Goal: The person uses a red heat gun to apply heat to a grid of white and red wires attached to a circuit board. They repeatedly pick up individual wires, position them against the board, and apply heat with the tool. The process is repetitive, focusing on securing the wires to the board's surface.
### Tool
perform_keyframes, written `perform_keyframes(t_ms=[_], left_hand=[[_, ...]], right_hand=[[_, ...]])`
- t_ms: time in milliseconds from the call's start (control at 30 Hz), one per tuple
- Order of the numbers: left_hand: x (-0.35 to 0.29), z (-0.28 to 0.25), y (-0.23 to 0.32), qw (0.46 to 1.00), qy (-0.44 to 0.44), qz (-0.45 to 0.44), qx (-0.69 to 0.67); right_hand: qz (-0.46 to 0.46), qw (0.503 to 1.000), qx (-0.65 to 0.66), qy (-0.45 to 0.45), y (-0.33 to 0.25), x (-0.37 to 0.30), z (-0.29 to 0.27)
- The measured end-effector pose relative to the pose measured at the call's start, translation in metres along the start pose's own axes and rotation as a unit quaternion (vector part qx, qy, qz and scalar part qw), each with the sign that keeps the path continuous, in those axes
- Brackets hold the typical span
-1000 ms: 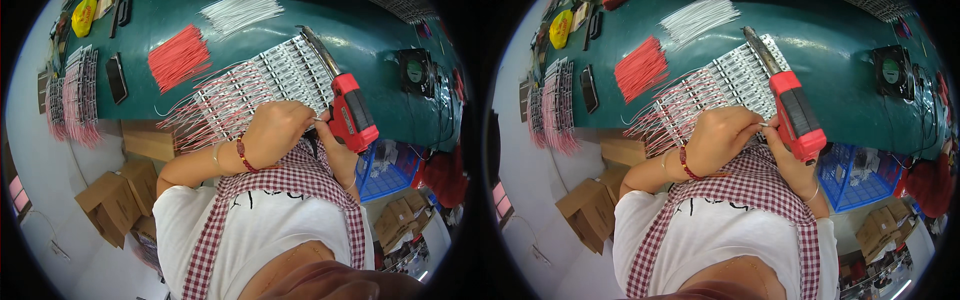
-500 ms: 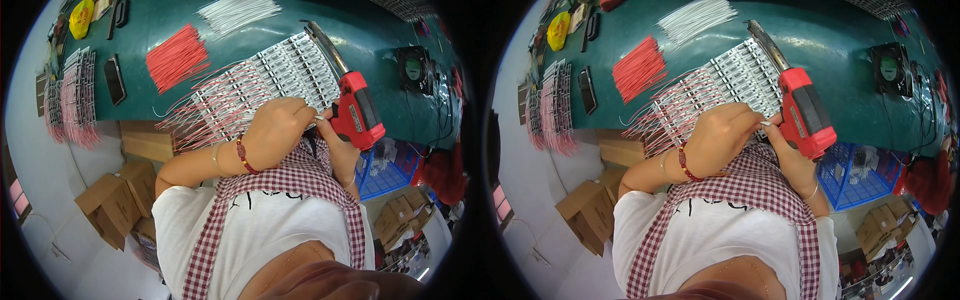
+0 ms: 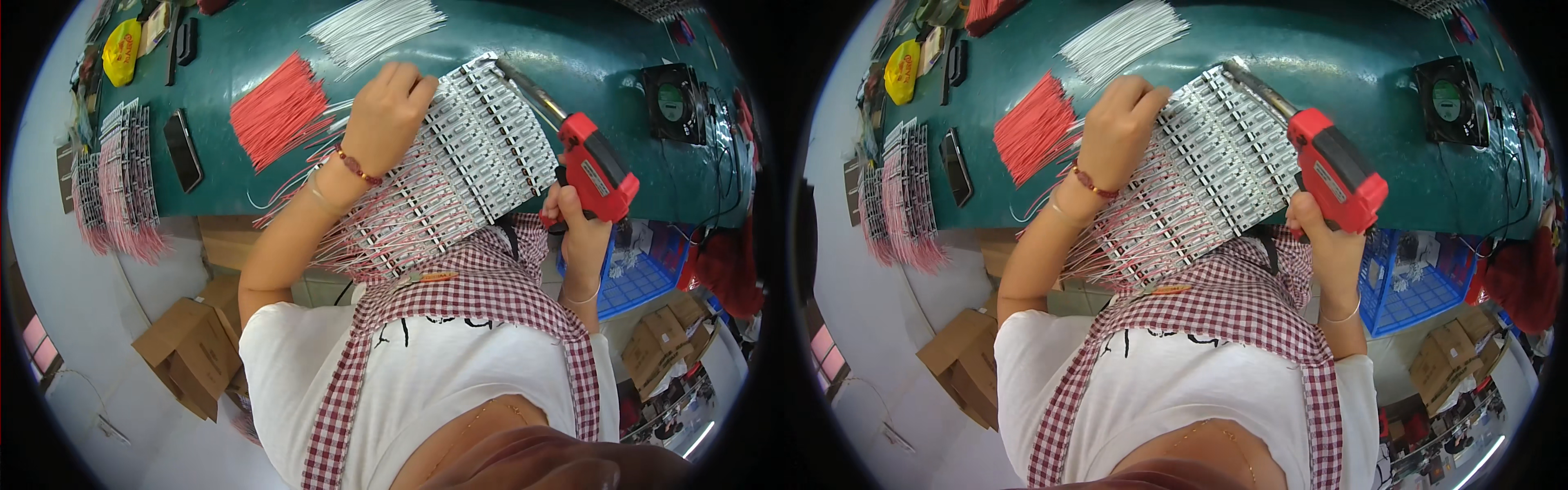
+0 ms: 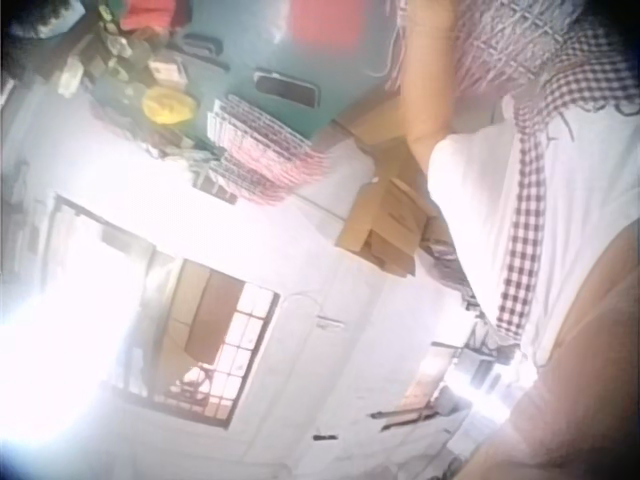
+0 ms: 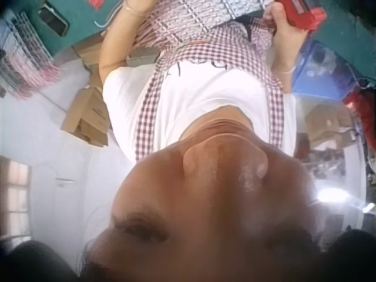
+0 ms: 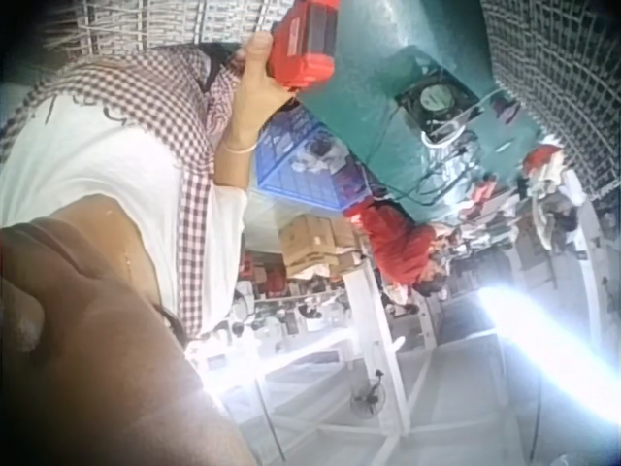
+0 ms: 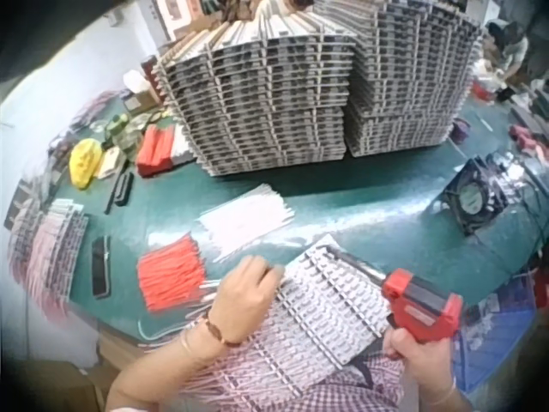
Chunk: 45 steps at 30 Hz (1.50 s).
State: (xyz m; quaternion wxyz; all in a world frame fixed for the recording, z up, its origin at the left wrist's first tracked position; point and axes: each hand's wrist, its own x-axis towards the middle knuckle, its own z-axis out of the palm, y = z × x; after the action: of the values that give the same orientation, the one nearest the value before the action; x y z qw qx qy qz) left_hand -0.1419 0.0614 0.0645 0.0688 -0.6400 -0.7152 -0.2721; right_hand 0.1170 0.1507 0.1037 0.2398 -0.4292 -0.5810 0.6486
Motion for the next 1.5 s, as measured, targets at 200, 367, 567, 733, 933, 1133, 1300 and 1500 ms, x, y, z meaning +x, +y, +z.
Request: perform_keyframes(t_ms=[200,367,567,733,933,1133,1300,1500], left_hand=[[0.005,0.024,-0.014,0.999,-0.027,0.033,-0.003],[0.005,0.025,-0.012,0.999,-0.039,0.018,-0.003],[0.005,0.024,-0.013,0.999,-0.047,0.024,-0.012],[0.005,0.024,-0.012,0.998,-0.052,0.020,-0.006],[0.004,0.025,-0.012,0.998,-0.054,0.015,0.002],[0.004,0.025,-0.011,0.998,-0.056,0.014,0.004],[0.004,0.026,-0.011,0.998,-0.053,0.013,0.006],[0.004,0.026,-0.010,0.998,-0.055,0.013,0.014]], right_hand=[[0.050,0.998,-0.036,0.015,0.004,0.013,0.014],[0.077,0.995,-0.056,0.019,0.003,0.017,0.017],[0.042,0.996,-0.078,0.020,0.005,0.016,0.020],[0.027,0.995,-0.091,0.012,0.005,0.015,0.021],[0.013,0.993,-0.117,0.009,0.005,0.015,0.022],[-0.007,0.995,-0.100,0.017,0.005,0.014,0.021],[0.009,0.993,-0.115,0.002,0.003,0.015,0.022],[-0.033,0.993,-0.110,0.035,0.008,0.012,0.021]])
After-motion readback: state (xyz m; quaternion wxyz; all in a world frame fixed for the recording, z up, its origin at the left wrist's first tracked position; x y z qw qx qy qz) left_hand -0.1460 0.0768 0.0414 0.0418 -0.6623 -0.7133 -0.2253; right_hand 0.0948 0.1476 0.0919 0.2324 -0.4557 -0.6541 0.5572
